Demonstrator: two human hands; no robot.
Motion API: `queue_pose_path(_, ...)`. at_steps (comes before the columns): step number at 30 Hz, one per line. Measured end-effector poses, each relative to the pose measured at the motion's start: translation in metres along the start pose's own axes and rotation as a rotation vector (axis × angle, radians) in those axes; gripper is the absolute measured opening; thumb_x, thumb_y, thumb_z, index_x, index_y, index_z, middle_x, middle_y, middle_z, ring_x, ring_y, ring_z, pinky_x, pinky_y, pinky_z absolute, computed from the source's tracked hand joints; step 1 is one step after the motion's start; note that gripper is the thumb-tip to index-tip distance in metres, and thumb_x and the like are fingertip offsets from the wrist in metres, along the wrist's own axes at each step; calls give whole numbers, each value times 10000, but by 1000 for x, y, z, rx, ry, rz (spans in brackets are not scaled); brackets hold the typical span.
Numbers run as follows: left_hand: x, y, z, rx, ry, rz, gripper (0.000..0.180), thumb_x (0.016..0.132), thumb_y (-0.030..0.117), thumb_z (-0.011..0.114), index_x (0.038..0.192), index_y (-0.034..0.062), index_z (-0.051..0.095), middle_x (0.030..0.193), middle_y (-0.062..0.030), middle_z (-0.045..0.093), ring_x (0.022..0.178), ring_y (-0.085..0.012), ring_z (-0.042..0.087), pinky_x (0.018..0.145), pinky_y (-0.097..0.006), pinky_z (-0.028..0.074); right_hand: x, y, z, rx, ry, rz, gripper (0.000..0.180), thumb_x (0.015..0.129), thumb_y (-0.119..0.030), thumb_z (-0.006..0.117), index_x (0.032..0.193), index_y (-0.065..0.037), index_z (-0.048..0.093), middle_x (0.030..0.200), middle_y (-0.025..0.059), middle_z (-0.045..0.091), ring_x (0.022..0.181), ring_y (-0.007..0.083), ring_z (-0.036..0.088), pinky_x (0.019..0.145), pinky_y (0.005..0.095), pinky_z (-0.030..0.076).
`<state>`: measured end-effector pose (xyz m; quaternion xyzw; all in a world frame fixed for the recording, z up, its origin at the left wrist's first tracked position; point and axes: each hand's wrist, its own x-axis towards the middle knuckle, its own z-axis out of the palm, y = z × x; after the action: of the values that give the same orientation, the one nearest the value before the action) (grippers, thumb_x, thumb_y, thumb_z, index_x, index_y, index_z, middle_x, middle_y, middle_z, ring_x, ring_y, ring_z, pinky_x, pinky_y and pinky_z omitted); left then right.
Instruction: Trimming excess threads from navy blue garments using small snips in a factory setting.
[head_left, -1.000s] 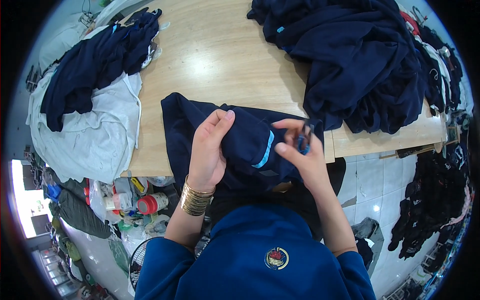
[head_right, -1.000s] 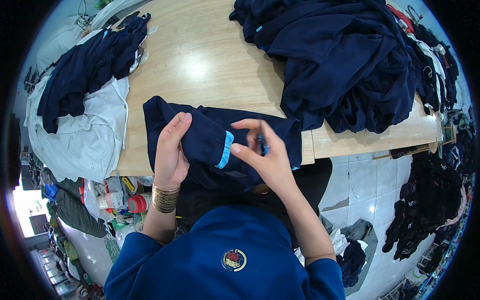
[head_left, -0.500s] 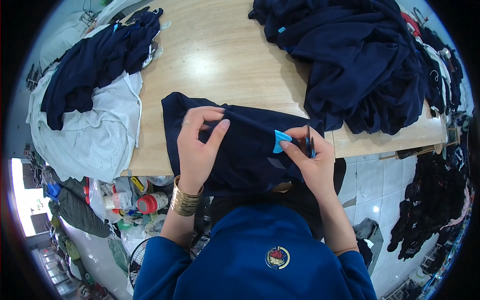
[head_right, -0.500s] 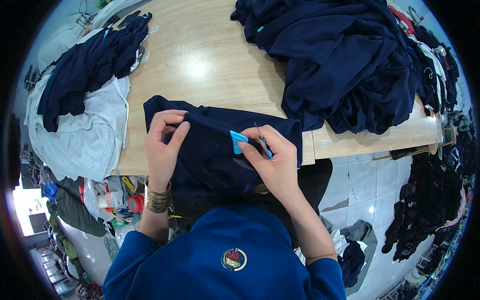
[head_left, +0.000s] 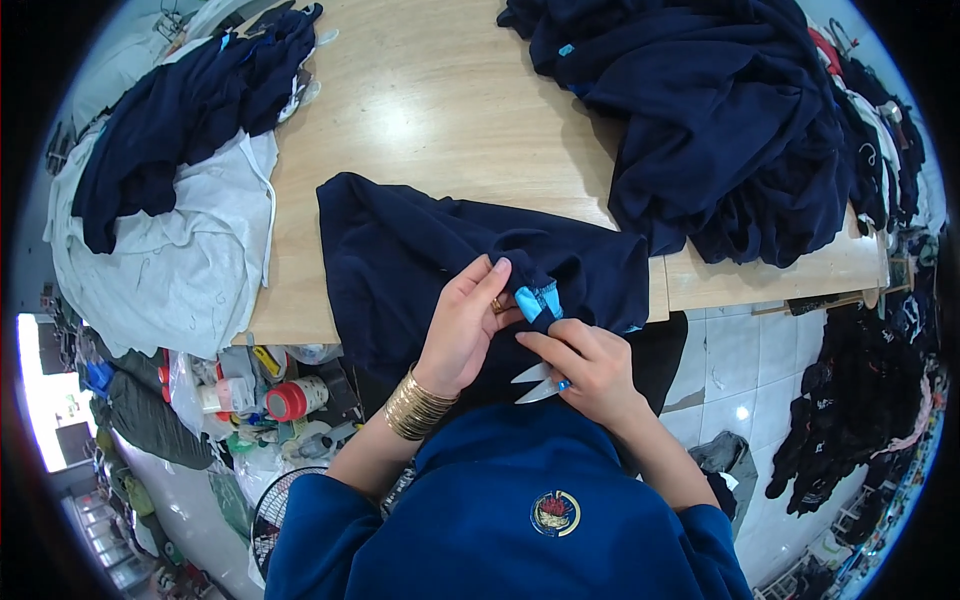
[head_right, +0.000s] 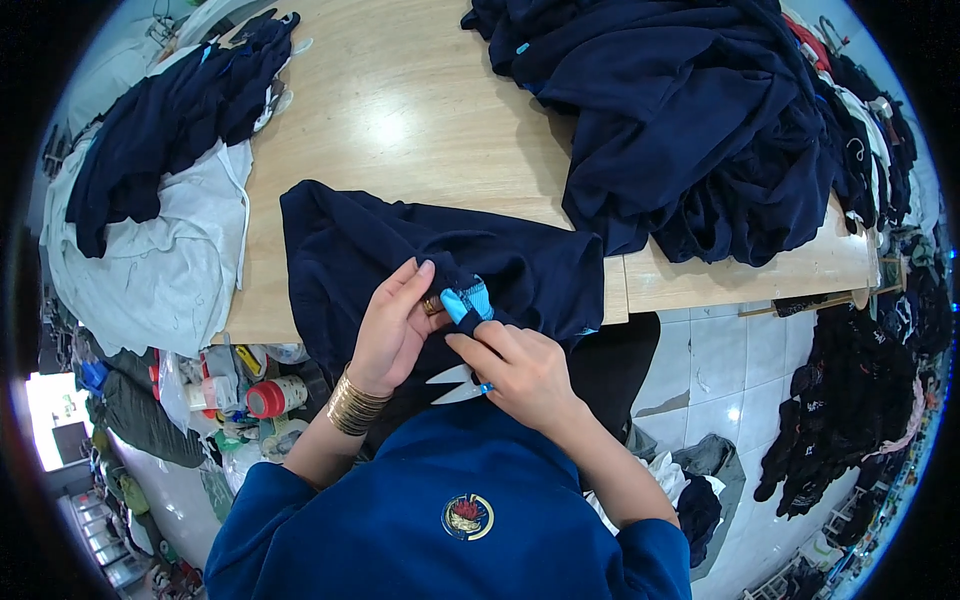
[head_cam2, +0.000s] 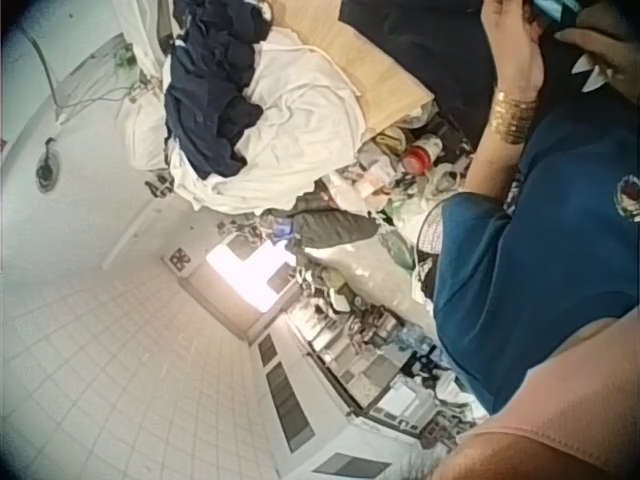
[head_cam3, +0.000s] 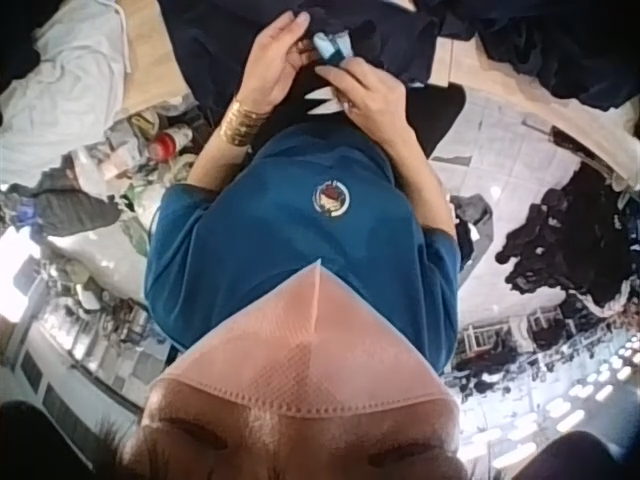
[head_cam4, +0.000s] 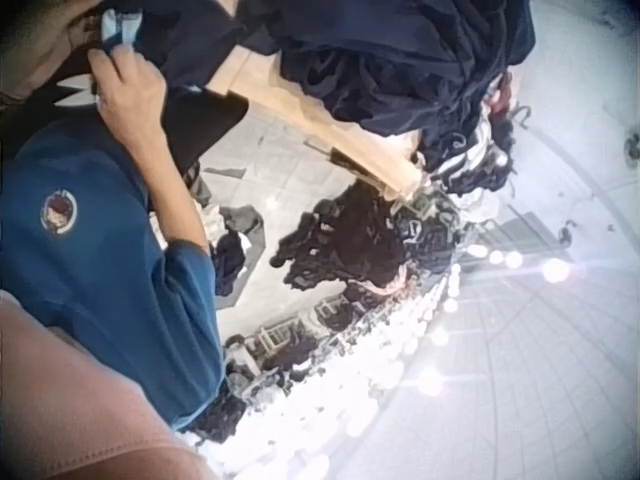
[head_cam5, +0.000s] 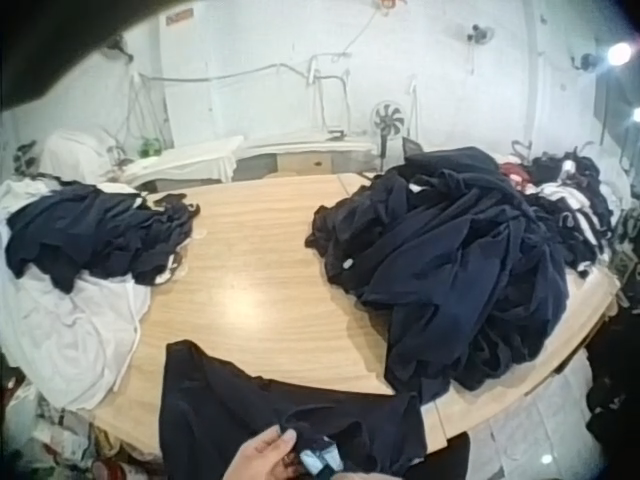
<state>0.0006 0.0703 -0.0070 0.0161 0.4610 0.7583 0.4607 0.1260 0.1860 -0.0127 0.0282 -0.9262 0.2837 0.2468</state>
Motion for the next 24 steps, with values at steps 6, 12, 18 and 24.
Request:
queue_pose_path(6, -6, -6, 3, 40, 18, 84, 203, 957, 225, 442, 911, 79, 574, 880, -23, 633, 813, -99, 601, 789, -272, 482, -3, 3, -13, 407, 107, 219, 257, 697, 79, 628, 904, -64, 679, 753, 53, 572, 609, 124, 551, 508, 216, 404)
queue_pose_path(12, -15, -6, 12, 125, 4, 116, 229, 952, 216, 457, 846, 46, 567, 811, -8, 606, 779, -80, 584, 766, -255, 481, 22, 0, -26, 281, 230, 276, 296, 710, 28, 680, 995, -48, 653, 760, 66, 552, 604, 140, 550, 518, 223, 423)
queue_pose_path(18, -15, -17, -3, 478, -50, 297, 186, 937, 157, 485, 802, 32, 515, 724, 19, 523, 706, -25, 485, 689, -205, 442, 37, -6, -21, 410, 177, 501, 333, 697, -22, 727, 1019, -51, 645, 732, 50, 511, 648, 123, 516, 559, 218, 414)
queue_pose_path(24, -16, -17, 3, 528, -140, 304, 109, 868, 112, 586, 914, 25, 537, 825, 12, 540, 775, -41, 499, 726, -202, 438, 34, 2, -10, 370, 206, 385, 152, 712, -8, 711, 848, -10, 645, 672, 58, 548, 604, 125, 537, 554, 219, 416)
